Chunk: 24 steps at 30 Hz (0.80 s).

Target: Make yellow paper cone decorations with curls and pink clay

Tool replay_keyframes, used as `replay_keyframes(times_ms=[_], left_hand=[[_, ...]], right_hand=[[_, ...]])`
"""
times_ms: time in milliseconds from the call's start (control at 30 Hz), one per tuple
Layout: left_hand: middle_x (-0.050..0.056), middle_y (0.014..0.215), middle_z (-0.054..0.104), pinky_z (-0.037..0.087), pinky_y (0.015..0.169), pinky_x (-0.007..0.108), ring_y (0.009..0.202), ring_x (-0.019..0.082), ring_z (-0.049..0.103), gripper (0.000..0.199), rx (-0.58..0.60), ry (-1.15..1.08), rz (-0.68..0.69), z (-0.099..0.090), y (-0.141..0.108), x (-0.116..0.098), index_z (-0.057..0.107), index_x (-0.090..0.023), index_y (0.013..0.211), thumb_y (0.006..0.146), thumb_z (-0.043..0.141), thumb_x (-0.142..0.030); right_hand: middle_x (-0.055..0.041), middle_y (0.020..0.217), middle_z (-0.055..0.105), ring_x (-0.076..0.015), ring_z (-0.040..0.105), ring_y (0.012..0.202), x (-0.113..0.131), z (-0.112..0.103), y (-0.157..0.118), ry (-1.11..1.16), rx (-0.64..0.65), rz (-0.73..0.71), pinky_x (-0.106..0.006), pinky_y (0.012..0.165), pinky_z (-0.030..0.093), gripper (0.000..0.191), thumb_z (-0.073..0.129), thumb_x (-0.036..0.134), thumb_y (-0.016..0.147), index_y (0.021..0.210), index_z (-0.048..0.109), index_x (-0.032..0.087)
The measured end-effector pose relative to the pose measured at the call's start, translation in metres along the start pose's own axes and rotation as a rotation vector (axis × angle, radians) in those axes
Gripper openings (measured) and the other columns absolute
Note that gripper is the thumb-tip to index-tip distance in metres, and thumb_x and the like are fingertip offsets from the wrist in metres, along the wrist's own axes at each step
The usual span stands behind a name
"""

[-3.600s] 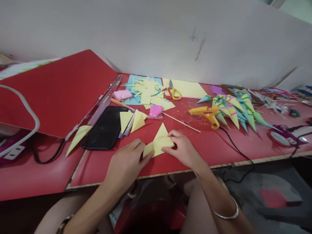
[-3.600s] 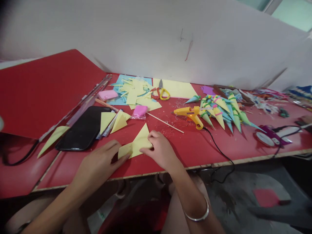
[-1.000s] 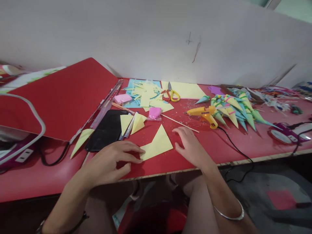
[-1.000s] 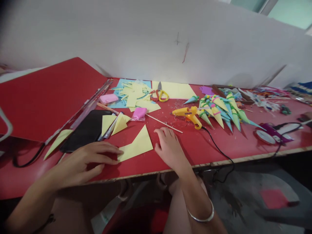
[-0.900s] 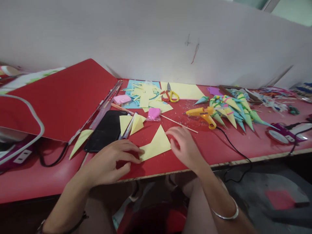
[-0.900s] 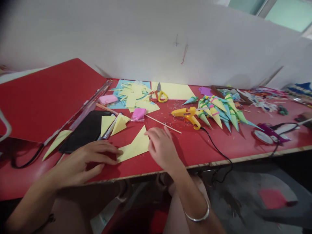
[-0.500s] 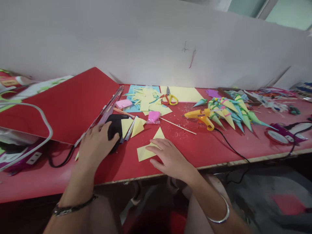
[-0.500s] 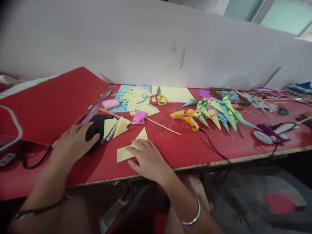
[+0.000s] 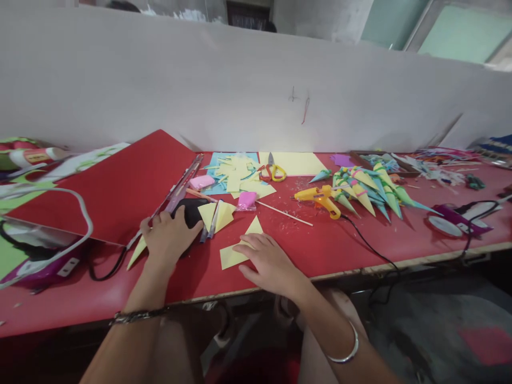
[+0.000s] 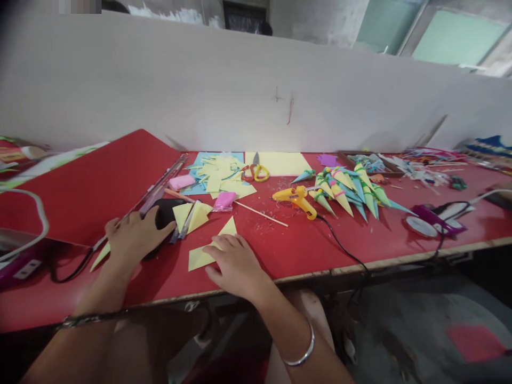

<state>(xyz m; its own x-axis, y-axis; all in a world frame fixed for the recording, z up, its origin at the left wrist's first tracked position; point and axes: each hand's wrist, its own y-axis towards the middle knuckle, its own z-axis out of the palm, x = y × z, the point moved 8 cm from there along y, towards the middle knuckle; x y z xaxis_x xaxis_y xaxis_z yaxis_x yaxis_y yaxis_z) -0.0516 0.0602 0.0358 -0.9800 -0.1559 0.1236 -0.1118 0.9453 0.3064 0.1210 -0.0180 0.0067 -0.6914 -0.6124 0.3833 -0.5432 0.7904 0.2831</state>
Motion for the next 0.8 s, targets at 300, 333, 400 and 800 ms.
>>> replay_keyframes(times_ms=[300, 333, 400, 800], left_hand=[[0.028, 0.106, 0.053, 0.030, 0.085, 0.050, 0.100, 0.040, 0.050, 0.066, 0.067, -0.067, -0.076, 0.003, 0.011, -0.002, 0.043, -0.007, 0.122, 0.070, 0.047, -0.048], [0.028, 0.104, 0.054, 0.029, 0.086, 0.050, 0.098, 0.040, 0.051, 0.065, 0.058, -0.061, -0.072, 0.000, 0.009, -0.003, 0.043, -0.006, 0.121, 0.070, 0.047, -0.045], [0.026, 0.102, 0.055, 0.027, 0.090, 0.050, 0.096, 0.038, 0.053, 0.058, -0.025, -0.037, -0.032, -0.014, 0.004, -0.012, 0.045, -0.005, 0.119, 0.072, 0.047, -0.039], [0.007, 0.101, 0.056, 0.045, 0.081, 0.032, 0.093, 0.018, 0.053, 0.025, 0.218, -0.652, 0.842, -0.048, -0.063, -0.145, 0.052, -0.017, 0.104, 0.082, 0.044, -0.025]], right_hand=[[-0.0068, 0.125, 0.048, -0.0194, 0.039, 0.116, 0.000, -0.001, 0.000, 0.005, -0.003, -0.010, -0.035, 0.099, 0.029, 0.037, 0.046, 0.029, 0.082, 0.118, 0.047, 0.021], [-0.0073, 0.124, 0.048, -0.0198, 0.039, 0.115, 0.000, -0.001, 0.000, 0.003, -0.008, -0.004, -0.036, 0.099, 0.029, 0.038, 0.047, 0.029, 0.082, 0.119, 0.046, 0.020], [-0.0089, 0.119, 0.051, -0.0215, 0.041, 0.111, -0.002, -0.003, 0.000, -0.004, -0.019, 0.026, -0.039, 0.099, 0.029, 0.043, 0.049, 0.031, 0.080, 0.121, 0.044, 0.017], [-0.0088, 0.120, 0.049, -0.0238, 0.045, 0.110, -0.042, -0.010, -0.007, 0.145, 0.061, 0.156, -0.038, 0.091, 0.037, 0.051, 0.066, 0.035, 0.068, 0.115, 0.051, 0.020]])
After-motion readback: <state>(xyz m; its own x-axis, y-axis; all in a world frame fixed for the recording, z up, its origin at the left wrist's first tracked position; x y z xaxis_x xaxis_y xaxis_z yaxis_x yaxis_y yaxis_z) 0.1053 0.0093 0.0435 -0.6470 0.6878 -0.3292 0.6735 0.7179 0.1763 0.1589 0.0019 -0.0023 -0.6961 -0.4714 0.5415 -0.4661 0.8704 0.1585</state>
